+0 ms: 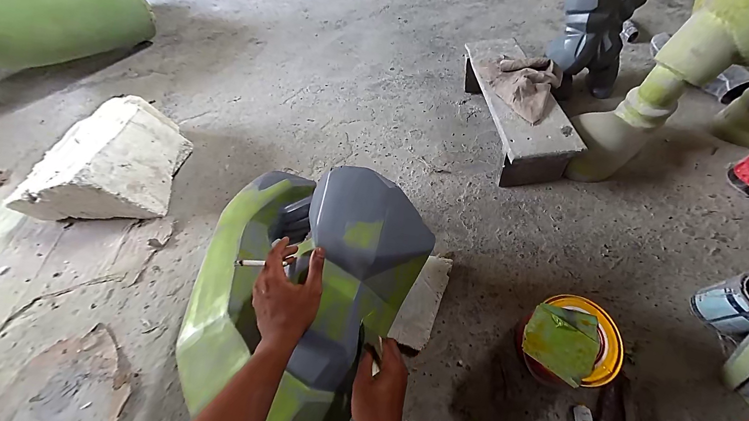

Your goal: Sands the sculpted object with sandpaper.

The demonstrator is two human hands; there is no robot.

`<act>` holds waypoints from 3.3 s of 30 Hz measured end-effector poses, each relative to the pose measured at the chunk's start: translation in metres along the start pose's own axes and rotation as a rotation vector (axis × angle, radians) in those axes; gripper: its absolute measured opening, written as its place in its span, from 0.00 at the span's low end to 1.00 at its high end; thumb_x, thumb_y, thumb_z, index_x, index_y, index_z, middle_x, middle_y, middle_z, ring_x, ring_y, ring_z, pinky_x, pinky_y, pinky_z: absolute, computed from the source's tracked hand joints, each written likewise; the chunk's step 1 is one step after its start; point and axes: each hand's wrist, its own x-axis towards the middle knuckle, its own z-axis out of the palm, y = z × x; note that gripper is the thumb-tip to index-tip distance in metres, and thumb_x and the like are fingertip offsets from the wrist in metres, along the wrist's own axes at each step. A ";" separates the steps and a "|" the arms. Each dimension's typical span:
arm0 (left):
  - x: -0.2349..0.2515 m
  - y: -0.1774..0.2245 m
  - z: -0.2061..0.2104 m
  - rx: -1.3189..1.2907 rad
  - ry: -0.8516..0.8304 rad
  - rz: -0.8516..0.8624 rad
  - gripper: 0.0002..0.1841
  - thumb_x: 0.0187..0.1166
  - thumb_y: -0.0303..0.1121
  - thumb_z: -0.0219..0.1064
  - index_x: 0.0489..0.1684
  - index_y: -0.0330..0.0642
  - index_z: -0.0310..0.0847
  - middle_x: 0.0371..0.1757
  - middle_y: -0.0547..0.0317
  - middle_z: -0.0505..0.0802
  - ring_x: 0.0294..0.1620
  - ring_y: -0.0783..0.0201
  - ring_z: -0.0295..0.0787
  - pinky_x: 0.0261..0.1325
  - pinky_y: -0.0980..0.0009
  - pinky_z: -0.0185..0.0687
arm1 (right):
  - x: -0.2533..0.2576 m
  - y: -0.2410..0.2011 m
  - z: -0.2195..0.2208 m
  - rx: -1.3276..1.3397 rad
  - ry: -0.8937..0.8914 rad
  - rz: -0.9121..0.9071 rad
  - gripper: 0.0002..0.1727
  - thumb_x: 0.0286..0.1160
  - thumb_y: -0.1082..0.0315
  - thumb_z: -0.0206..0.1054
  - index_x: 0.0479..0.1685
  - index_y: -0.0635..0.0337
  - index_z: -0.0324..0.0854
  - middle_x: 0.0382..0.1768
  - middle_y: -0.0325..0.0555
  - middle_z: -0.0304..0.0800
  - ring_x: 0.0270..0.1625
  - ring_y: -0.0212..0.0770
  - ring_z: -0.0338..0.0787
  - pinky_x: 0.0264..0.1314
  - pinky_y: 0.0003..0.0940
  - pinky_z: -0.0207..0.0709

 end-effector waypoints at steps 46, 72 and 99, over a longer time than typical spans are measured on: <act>0.002 0.000 0.002 0.024 0.023 0.006 0.39 0.81 0.65 0.58 0.80 0.41 0.74 0.67 0.48 0.90 0.67 0.46 0.86 0.70 0.37 0.76 | 0.002 -0.031 -0.007 0.160 -0.085 -0.104 0.20 0.81 0.67 0.61 0.67 0.45 0.90 0.56 0.39 0.90 0.59 0.30 0.88 0.64 0.33 0.85; 0.003 -0.001 0.003 0.007 0.036 0.010 0.38 0.81 0.64 0.60 0.79 0.41 0.75 0.65 0.50 0.91 0.67 0.48 0.87 0.71 0.39 0.77 | 0.003 -0.051 -0.003 0.115 -0.011 -0.205 0.20 0.80 0.67 0.59 0.65 0.46 0.90 0.56 0.37 0.90 0.55 0.28 0.89 0.56 0.31 0.87; 0.002 -0.001 0.003 0.010 0.048 0.028 0.38 0.81 0.64 0.60 0.78 0.40 0.75 0.64 0.48 0.91 0.66 0.48 0.87 0.69 0.40 0.78 | 0.044 -0.042 0.010 0.011 0.040 -0.153 0.21 0.77 0.67 0.61 0.66 0.44 0.90 0.59 0.39 0.91 0.61 0.32 0.89 0.64 0.35 0.85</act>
